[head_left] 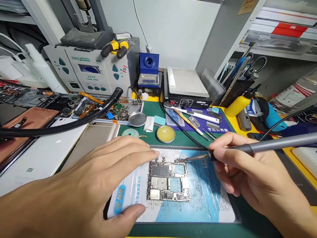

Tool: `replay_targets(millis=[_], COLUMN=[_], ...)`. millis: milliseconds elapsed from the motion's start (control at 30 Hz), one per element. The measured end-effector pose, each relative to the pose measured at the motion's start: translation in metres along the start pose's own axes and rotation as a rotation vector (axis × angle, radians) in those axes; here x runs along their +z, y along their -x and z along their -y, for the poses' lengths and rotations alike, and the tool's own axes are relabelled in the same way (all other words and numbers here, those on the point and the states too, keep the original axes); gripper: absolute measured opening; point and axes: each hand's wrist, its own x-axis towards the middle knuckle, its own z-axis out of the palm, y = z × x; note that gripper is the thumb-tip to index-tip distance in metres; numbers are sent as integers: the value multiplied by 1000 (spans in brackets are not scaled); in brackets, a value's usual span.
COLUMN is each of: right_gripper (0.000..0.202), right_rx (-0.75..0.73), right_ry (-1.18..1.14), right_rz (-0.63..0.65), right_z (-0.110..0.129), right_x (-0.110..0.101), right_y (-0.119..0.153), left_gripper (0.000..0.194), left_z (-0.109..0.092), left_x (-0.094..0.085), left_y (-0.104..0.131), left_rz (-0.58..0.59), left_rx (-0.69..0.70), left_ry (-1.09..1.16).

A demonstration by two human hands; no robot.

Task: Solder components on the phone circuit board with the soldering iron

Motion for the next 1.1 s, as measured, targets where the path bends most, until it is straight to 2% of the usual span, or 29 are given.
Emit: replay_targets(millis=[167, 400, 467, 567, 667, 833, 933, 1033, 1100], right_gripper=[19, 38, 30, 15, 17, 23, 36, 32, 29], right_rx=[7, 63, -44, -299, -452, -563, -611, -621, -620], right_ry=[-3, 156, 269, 409, 476, 504, 440, 509, 537], right_rz=[1, -132, -168, -180, -183, -233, -158, -86, -116], right_z=[1, 8, 4, -4, -16, -39, -48, -50, -49], right_x=[2, 20, 23, 27, 29, 34, 35, 33, 35], right_y=[7, 37, 45, 53, 61, 82, 90, 91, 91], left_gripper=[68, 55, 50, 42, 42, 41, 38, 36, 39], left_z=[-2, -3, -2, 0, 2, 3, 4, 8, 10], left_x=[-4, -3, -4, -3, 0, 5, 9, 12, 13], left_y=[0, -5, -7, -8, -9, -9, -9, -9, -7], left_rz=[32, -20, -26, -56, -92, -113, -109, -111, -135], left_rx=[0, 52, 69, 89, 94, 95, 94, 89, 93], left_ry=[11, 32, 51, 75, 112, 156, 169, 185, 198])
